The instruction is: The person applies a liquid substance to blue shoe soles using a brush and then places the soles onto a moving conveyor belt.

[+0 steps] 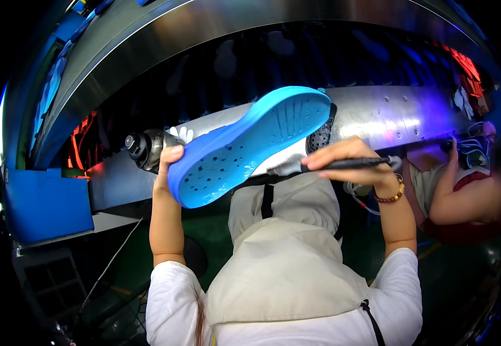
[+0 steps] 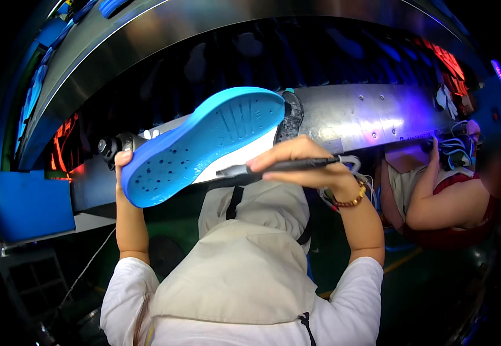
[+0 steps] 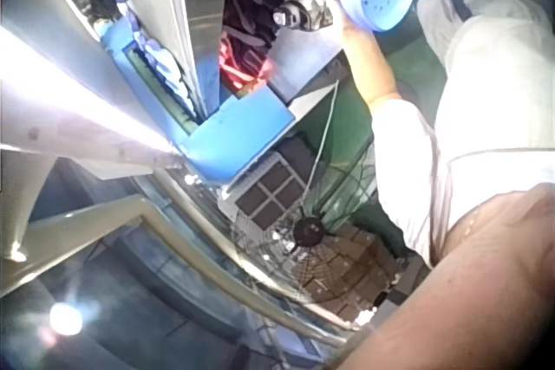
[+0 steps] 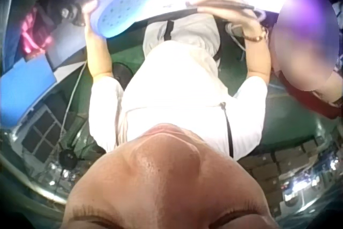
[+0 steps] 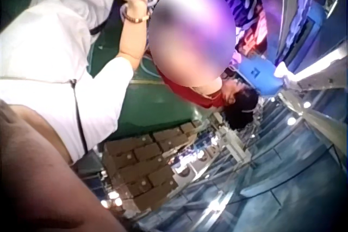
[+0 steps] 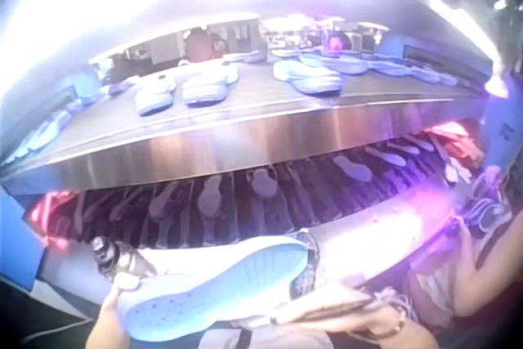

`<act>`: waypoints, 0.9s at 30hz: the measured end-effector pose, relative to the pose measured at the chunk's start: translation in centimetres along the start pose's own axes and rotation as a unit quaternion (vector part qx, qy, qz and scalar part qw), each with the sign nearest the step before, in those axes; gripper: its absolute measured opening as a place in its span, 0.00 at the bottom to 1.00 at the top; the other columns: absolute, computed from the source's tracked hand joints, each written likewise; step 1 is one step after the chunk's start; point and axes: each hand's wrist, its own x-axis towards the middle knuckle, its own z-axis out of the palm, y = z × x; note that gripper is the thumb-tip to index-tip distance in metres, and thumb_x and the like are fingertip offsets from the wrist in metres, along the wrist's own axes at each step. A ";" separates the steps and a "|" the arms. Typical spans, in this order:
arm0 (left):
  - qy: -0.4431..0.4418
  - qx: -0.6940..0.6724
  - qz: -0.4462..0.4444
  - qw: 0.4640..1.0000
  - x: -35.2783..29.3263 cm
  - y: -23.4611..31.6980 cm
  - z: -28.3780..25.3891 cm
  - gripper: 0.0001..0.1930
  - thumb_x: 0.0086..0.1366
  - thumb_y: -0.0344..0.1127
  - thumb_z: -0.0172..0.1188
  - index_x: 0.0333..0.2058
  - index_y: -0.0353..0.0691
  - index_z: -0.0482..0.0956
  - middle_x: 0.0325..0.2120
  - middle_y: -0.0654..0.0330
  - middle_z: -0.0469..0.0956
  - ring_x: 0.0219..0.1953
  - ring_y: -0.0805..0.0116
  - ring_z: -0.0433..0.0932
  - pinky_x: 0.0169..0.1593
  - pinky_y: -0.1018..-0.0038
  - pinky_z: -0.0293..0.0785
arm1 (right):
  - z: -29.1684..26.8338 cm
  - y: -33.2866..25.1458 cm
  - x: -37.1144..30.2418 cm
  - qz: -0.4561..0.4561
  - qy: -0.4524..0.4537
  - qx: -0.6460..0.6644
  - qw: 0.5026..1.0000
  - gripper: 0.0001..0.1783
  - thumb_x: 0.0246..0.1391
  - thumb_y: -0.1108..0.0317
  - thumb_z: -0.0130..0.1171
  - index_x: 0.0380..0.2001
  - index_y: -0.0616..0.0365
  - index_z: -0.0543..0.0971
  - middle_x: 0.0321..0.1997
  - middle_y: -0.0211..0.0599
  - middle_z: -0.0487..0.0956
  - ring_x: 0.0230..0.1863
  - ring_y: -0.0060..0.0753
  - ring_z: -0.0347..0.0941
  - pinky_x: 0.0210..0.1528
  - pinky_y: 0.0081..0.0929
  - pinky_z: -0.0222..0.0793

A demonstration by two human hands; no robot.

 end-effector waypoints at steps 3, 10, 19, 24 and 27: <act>-0.060 -0.107 0.009 0.992 0.3 0.4 -0.9 0.27 0.59 0.53 0.45 0.47 0.35 0.69 0.44 0.51 0.72 0.46 0.58 0.71 0.52 0.62 0.65 | 0.3 -1.7 -0.3 -0.013 0.004 0.023 1.000 0.14 0.35 0.80 0.63 0.32 0.64 0.78 0.36 0.48 0.78 0.40 0.39 0.75 0.45 0.29 0.71; -0.085 -0.115 0.033 0.989 8.2 -9.4 -0.7 0.43 0.55 0.71 0.29 0.58 0.41 0.54 0.56 0.47 0.56 0.56 0.50 0.59 0.56 0.52 0.57 | 3.6 3.1 1.8 0.125 0.174 0.036 0.976 0.11 0.43 0.74 0.58 0.34 0.65 0.78 0.28 0.35 0.78 0.26 0.16 0.71 0.27 0.12 0.65; 0.108 -0.124 0.049 0.985 8.9 -10.5 0.3 0.47 0.51 0.76 0.27 0.56 0.39 0.56 0.52 0.50 0.63 0.53 0.55 0.64 0.54 0.56 0.62 | 5.3 3.3 1.6 -0.093 0.155 -0.242 0.953 0.10 0.36 0.78 0.58 0.28 0.61 0.77 0.30 0.38 0.78 0.32 0.34 0.75 0.33 0.25 0.68; 0.177 -0.118 0.089 0.973 7.9 -8.3 -0.7 0.47 0.51 0.76 0.26 0.53 0.39 0.61 0.47 0.46 0.67 0.50 0.51 0.67 0.53 0.56 0.63 | 6.8 0.2 -0.3 -0.104 0.006 -0.247 0.963 0.08 0.31 0.75 0.58 0.22 0.57 0.76 0.27 0.36 0.77 0.29 0.35 0.74 0.31 0.26 0.68; 0.074 -0.173 0.101 0.977 7.5 -8.1 0.1 0.47 0.51 0.75 0.25 0.54 0.39 0.60 0.47 0.46 0.67 0.50 0.51 0.67 0.53 0.55 0.63 | 4.6 -0.3 1.2 -0.055 0.038 -0.112 0.991 0.07 0.37 0.74 0.58 0.25 0.59 0.78 0.27 0.39 0.78 0.29 0.37 0.75 0.34 0.27 0.69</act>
